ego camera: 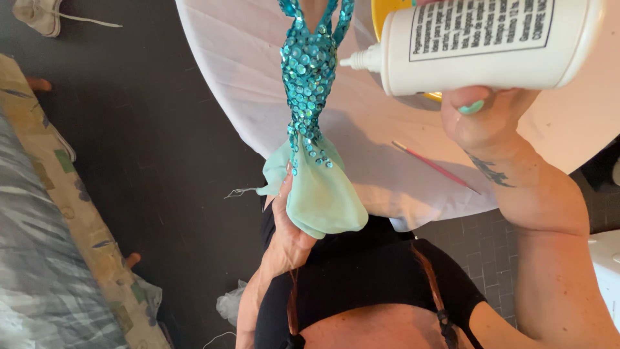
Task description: Decorating a doll's mermaid dress with sequins and glue using a brush and glue bottle.
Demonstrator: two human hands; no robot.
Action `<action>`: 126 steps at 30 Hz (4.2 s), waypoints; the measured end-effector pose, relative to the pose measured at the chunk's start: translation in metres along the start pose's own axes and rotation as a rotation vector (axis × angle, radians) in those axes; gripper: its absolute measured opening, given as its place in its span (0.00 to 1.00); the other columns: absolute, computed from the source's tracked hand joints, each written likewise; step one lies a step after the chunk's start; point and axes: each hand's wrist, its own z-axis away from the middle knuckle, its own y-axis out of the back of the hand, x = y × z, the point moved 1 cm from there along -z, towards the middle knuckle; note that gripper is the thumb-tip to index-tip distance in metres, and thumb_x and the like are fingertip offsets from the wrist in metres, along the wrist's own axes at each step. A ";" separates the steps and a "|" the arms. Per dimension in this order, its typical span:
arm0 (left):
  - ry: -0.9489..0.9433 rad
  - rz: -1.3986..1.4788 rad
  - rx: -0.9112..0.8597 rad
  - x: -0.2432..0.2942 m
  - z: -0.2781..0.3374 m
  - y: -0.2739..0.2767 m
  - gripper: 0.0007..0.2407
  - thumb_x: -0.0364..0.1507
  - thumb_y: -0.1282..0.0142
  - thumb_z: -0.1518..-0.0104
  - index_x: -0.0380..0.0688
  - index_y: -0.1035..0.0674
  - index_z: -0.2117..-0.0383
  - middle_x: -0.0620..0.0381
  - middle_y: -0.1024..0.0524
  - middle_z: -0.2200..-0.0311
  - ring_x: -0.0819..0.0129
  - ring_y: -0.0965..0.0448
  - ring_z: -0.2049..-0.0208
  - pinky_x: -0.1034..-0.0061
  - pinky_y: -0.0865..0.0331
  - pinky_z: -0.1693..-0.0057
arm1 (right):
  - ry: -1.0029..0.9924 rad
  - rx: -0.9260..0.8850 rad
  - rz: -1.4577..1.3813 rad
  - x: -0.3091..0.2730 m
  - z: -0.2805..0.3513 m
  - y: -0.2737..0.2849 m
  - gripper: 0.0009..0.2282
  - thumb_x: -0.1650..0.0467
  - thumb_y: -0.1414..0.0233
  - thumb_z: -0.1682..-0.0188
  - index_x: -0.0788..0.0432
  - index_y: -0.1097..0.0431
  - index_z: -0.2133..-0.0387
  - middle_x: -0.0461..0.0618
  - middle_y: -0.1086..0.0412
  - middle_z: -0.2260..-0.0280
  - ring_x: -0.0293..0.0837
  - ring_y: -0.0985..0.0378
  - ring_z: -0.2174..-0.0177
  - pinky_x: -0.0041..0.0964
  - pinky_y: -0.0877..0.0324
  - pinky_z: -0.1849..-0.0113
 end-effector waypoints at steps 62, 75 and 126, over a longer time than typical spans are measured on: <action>0.083 0.007 0.018 0.008 -0.022 0.024 0.17 0.39 0.28 0.39 0.56 0.13 0.44 0.53 0.11 0.49 0.51 0.11 0.47 0.50 0.18 0.40 | -0.101 -0.038 -0.338 -0.046 -0.067 -0.036 0.30 0.53 0.45 0.30 0.52 0.45 0.22 0.49 0.37 0.27 0.59 0.32 0.22 0.66 0.33 0.15; 0.055 0.030 -0.010 0.006 -0.027 0.033 0.13 0.36 0.29 0.37 0.57 0.13 0.48 0.51 0.11 0.50 0.50 0.11 0.49 0.48 0.18 0.39 | 0.024 0.035 -0.298 -0.032 -0.068 -0.030 0.27 0.58 0.51 0.28 0.49 0.49 0.19 0.58 0.40 0.26 0.67 0.34 0.24 0.77 0.37 0.13; 0.102 -0.024 0.006 0.017 -0.029 0.027 0.13 0.40 0.35 0.32 0.48 0.11 0.49 0.45 0.08 0.54 0.48 0.07 0.54 0.40 0.17 0.36 | 0.024 -0.096 0.185 -0.055 -0.097 0.021 0.25 0.56 0.56 0.24 0.66 0.43 0.29 0.63 0.36 0.31 0.61 0.28 0.29 0.58 0.32 0.22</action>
